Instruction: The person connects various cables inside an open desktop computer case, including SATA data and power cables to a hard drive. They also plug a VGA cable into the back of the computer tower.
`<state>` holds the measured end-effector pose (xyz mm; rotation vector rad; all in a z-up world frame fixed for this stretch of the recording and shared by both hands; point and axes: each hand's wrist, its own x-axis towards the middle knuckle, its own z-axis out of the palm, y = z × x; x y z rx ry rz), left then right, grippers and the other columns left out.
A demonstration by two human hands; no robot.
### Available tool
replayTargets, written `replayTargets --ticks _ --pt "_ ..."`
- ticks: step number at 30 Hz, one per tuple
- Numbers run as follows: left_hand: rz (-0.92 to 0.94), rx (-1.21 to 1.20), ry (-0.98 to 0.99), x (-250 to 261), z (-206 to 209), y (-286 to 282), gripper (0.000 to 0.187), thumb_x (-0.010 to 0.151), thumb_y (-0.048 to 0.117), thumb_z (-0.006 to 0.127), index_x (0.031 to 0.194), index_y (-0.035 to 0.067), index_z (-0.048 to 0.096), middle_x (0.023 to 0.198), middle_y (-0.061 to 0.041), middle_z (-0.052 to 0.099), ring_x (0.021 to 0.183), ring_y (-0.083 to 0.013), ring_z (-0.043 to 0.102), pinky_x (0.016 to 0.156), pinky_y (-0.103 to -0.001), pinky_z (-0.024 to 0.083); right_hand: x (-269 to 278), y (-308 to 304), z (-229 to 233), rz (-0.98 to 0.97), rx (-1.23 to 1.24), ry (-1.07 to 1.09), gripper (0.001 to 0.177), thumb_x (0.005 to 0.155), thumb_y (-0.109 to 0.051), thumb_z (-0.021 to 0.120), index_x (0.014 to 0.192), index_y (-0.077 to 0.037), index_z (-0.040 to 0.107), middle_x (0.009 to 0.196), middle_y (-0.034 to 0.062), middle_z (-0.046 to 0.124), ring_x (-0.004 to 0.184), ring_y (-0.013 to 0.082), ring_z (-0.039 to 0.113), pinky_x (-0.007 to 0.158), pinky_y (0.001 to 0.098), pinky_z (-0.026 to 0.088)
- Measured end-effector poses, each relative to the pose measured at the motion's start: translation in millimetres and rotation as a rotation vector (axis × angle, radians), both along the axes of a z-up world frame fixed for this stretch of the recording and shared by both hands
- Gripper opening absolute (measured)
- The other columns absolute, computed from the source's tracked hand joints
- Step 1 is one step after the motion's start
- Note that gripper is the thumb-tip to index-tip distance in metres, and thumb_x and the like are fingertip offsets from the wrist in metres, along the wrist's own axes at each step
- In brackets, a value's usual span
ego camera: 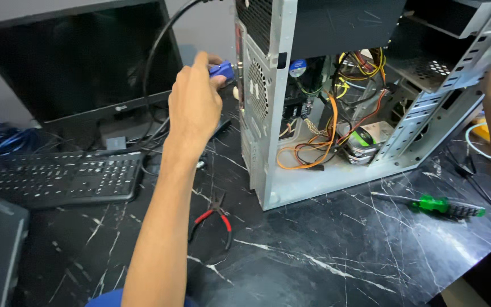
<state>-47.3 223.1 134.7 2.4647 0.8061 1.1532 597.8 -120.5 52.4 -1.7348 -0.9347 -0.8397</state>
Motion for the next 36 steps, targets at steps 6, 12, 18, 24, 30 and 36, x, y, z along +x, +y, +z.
replayTargets --ticks 6,12,18,24,30,36 --pt "0.005 0.098 0.053 12.6 -5.7 23.2 0.029 0.107 0.001 0.066 0.132 0.014 0.072 0.107 -0.027 0.077 0.096 -0.0582 0.071 0.076 -0.067 0.051 -103.3 20.9 59.3 -0.277 0.269 0.3 0.094 0.105 -0.087 0.032 0.144 -0.016 0.079 0.145 0.0196 0.081 0.132 0.0366 0.073 0.105 0.0474 0.053" --pt "-0.091 0.045 0.037 1.7 11.4 8.9 0.026 0.11 -0.004 0.066 0.134 0.002 0.075 0.114 -0.021 0.087 0.111 -0.0456 0.079 0.077 -0.059 0.053 -131.8 21.7 56.9 -0.274 0.268 0.189 0.079 0.128 -0.067 0.029 0.176 -0.005 0.022 0.19 0.0254 0.035 0.178 0.0446 0.035 0.144 0.0494 0.024" --pt "-0.091 -0.051 0.09 -1.3 21.2 3.2 0.022 0.114 0.0 0.062 0.133 0.003 0.073 0.115 -0.021 0.085 0.095 -0.0412 0.077 0.074 -0.056 0.052 -130.5 26.2 52.5 -0.341 0.296 0.131 0.085 0.122 -0.072 0.024 0.171 -0.003 0.031 0.181 0.0255 0.047 0.167 0.0488 0.047 0.134 0.0531 0.032" --pt "-0.071 -0.072 0.124 -2.4 17.7 -0.6 0.029 0.112 -0.001 0.062 0.139 0.002 0.072 0.122 -0.02 0.086 0.119 -0.0437 0.078 0.087 -0.058 0.057 -133.8 26.5 50.5 -0.304 0.303 0.043 0.078 0.123 -0.071 0.025 0.167 -0.007 0.037 0.175 0.0252 0.057 0.159 0.0506 0.057 0.127 0.0552 0.038" --pt "-0.069 -0.031 0.07 -2.7 21.3 0.1 0.026 0.11 0.001 0.064 0.134 0.005 0.074 0.121 -0.019 0.086 0.114 -0.0492 0.075 0.082 -0.06 0.054 -134.7 24.7 48.4 -0.28 0.286 0.127 0.082 0.125 -0.075 0.025 0.174 -0.008 0.026 0.185 0.0252 0.042 0.171 0.0502 0.048 0.137 0.0552 0.035" --pt "-0.092 -0.037 0.098 -4.9 20.6 0.7 0.019 0.116 0.009 0.069 0.133 0.004 0.074 0.116 -0.021 0.083 0.105 -0.0454 0.075 0.082 -0.059 0.055 -125.6 26.3 47.4 -0.35 0.288 0.163 0.077 0.128 -0.07 0.028 0.179 -0.012 0.028 0.19 0.0203 0.038 0.176 0.0479 0.04 0.143 0.0501 0.031"
